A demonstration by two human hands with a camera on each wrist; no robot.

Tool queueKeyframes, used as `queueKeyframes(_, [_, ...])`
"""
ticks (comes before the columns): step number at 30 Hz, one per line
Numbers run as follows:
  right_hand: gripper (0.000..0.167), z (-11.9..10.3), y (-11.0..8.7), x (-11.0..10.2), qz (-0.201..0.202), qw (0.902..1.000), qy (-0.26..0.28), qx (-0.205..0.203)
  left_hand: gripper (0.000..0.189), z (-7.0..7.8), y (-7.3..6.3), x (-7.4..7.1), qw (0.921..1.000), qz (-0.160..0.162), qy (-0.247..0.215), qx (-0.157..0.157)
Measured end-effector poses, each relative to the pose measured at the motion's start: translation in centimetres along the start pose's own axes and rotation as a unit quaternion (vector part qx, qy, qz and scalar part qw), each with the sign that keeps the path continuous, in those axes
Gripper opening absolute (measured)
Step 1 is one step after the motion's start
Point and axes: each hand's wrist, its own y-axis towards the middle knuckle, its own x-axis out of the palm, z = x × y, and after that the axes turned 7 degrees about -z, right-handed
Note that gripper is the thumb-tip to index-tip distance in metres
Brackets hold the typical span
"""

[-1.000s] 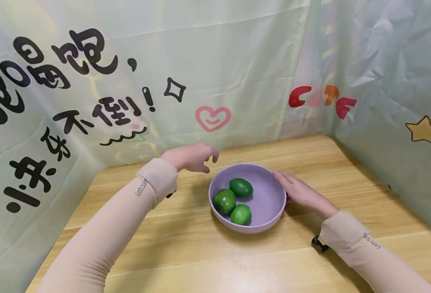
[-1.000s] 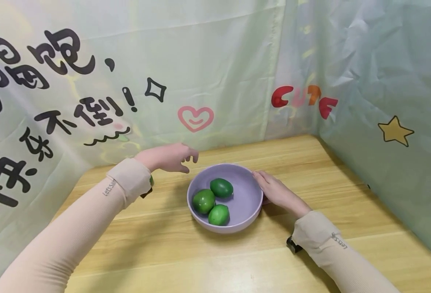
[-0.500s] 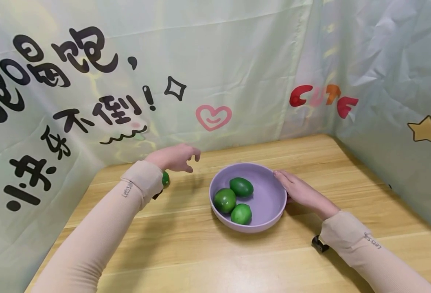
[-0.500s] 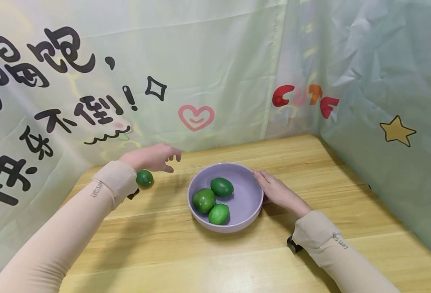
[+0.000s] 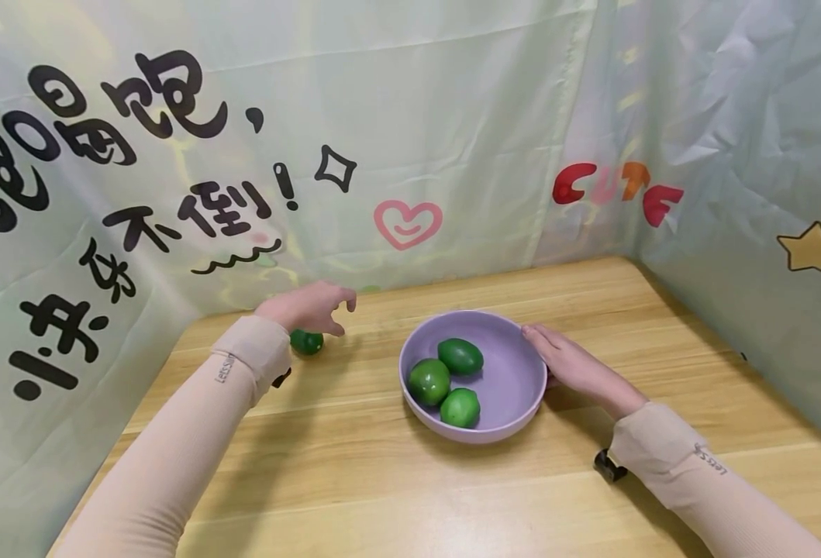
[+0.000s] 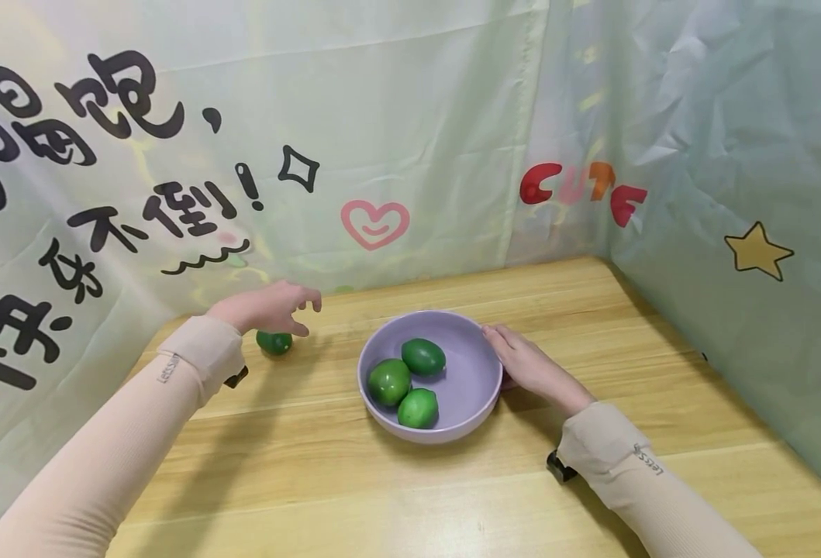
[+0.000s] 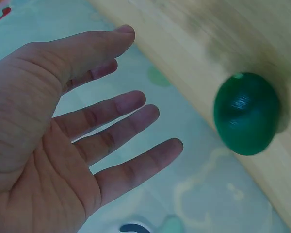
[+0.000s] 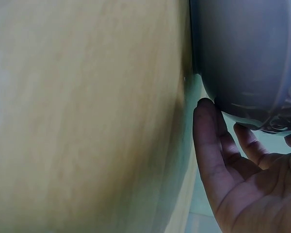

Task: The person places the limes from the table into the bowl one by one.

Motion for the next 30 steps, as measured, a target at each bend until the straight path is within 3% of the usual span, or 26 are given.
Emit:
queueKeyframes(12, [0.066,-0.1,0.0,0.0,0.001,1.0,0.003,-0.001,0.05,-2.9,-1.1,2.2,0.9989,0.005,-0.022,-0.041])
queueKeyframes(20, [0.067,0.0,0.0,0.1,0.0,1.0,0.007,0.002,0.055,-4.6,-1.1,4.0,0.9987,0.021,-0.03,-0.037])
queueKeyframes(30, [0.068,-0.2,0.0,0.1,0.001,1.0,0.002,0.008,0.056,-5.6,-1.0,5.8,0.9975,0.027,-0.051,-0.043])
